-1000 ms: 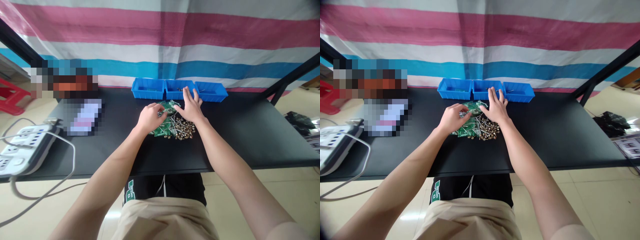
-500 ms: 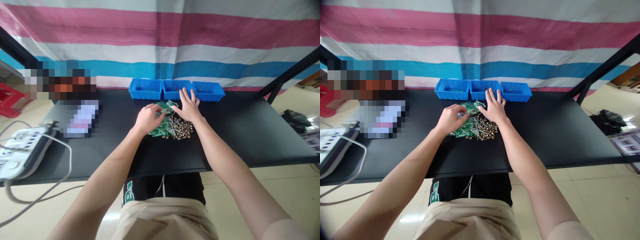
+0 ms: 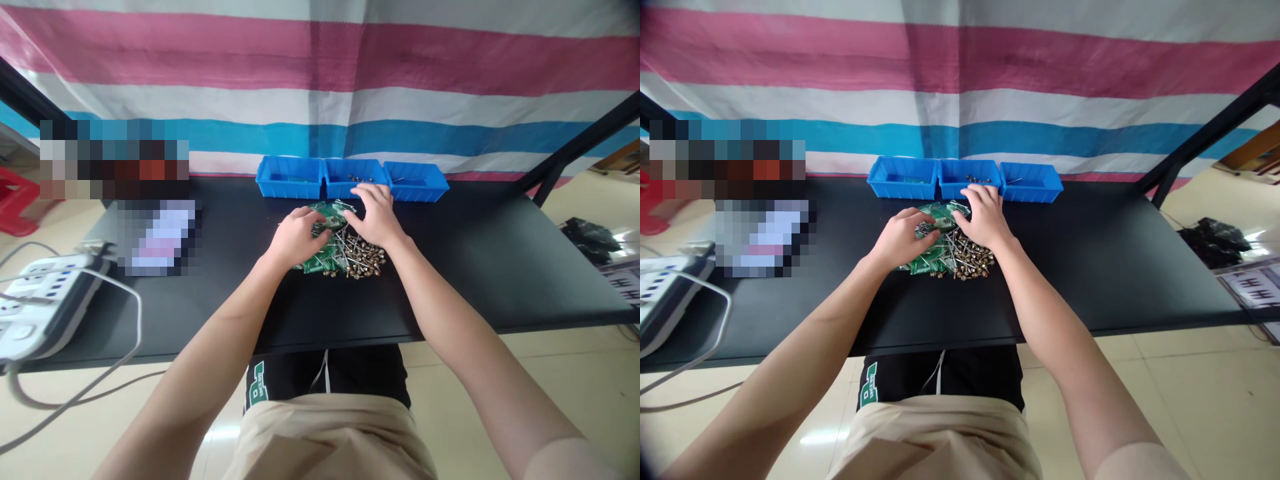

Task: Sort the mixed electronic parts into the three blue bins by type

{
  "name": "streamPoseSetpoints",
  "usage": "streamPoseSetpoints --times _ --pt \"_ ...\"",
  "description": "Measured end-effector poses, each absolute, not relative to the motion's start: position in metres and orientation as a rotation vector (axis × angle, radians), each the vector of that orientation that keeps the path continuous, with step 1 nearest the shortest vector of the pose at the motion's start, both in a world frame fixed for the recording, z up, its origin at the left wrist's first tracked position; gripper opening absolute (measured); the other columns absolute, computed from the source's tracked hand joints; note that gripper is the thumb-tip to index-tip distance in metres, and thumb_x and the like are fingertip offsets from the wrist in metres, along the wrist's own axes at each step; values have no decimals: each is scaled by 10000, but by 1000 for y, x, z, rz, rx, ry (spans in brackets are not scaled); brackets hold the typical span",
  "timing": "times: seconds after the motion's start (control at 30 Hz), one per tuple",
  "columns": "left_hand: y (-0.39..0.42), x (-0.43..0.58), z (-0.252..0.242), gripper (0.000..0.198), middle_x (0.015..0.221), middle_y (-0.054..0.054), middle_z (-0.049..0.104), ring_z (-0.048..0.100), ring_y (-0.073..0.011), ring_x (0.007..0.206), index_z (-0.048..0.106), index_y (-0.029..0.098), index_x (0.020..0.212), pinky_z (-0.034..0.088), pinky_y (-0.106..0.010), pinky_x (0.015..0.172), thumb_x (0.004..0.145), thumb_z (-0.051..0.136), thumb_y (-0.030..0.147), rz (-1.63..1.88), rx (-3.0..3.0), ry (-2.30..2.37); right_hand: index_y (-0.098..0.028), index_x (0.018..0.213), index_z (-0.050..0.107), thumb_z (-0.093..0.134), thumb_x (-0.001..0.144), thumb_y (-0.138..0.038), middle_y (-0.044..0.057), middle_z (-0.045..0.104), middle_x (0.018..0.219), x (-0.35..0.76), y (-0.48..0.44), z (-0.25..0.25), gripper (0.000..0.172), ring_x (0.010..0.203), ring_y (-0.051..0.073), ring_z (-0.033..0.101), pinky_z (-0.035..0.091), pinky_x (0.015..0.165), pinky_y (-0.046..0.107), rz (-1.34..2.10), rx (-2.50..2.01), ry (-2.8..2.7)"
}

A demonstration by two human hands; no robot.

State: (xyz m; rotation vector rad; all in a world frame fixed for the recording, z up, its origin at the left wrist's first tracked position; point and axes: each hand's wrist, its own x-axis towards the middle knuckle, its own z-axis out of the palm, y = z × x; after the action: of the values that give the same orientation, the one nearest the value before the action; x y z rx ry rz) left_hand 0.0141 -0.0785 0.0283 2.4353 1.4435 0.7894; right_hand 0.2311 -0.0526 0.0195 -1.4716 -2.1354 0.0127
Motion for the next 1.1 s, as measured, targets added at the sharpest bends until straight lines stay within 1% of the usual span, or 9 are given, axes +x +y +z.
streamPoseSetpoints --times 0.07,0.13,0.23,0.4,0.57,0.67,0.77,0.9,1.1 --pt "-78 14 27 295 1083 -109 691 641 -283 1060 718 178 1075 546 -419 938 860 640 363 746 2451 1434 -167 1167 638 528 911 -388 147 628 1215 230 -56 23 356 1205 323 500 395 1085 502 41 -1396 -2156" --pt "-78 14 26 308 1131 -116 685 628 -293 1098 721 176 1090 535 -438 977 858 639 362 726 2457 1420 -179 1027 662 521 912 -354 123 651 1055 231 -58 26 252 1076 289 558 443 1014 458 93 -1346 -2170" --pt "-77 14 25 293 1132 -109 690 628 -291 1092 729 188 1076 531 -454 993 866 624 363 727 2462 1408 -182 943 661 525 909 -333 103 655 969 231 -60 28 206 968 252 597 486 899 400 188 -1329 -2166" --pt "-75 13 22 287 1114 -118 700 637 -290 1072 745 181 1055 533 -460 991 882 604 362 722 2492 1393 -188 987 678 606 881 -329 97 672 1026 232 -62 26 190 957 251 636 504 872 396 309 -1403 -2236" --pt "-72 10 21 303 1110 -109 710 652 -269 1055 744 196 1087 544 -433 970 916 496 233 803 2469 1422 -192 1082 681 638 878 -356 105 669 1101 232 -62 23 265 1015 267 646 524 901 420 380 -1417 -2280" --pt "-70 8 21 338 1120 -105 711 652 -268 1056 736 204 1117 550 -424 962 896 482 173 842 2441 1513 -195 1251 632 627 882 -338 106 657 1161 231 -63 22 396 1042 272 642 529 919 432 376 -1435 -2261" --pt "-68 7 19 349 1198 -130 695 633 -306 1107 724 171 1160 534 -469 996 887 507 188 787 2434 1594 -193 1383 565 602 898 -348 118 622 1221 228 -64 22 510 1105 288 629 521 968 442 366 -1455 -2285" --pt "-67 8 16 362 1281 -151 671 618 -334 1161 704 153 1201 507 -520 1033 900 532 257 689 2452 1569 -189 1280 639 583 903 -379 130 600 1187 224 -65 20 426 1112 305 621 513 986 463 352 -1535 -2296" --pt "-66 10 16 293 1174 -104 727 661 -293 1114 729 182 1103 518 -471 1030 880 543 219 727 2446 1490 -194 1050 643 622 861 -320 123 600 1214 220 -62 13 228 1157 303 567 490 990 463 305 -1506 -2239"
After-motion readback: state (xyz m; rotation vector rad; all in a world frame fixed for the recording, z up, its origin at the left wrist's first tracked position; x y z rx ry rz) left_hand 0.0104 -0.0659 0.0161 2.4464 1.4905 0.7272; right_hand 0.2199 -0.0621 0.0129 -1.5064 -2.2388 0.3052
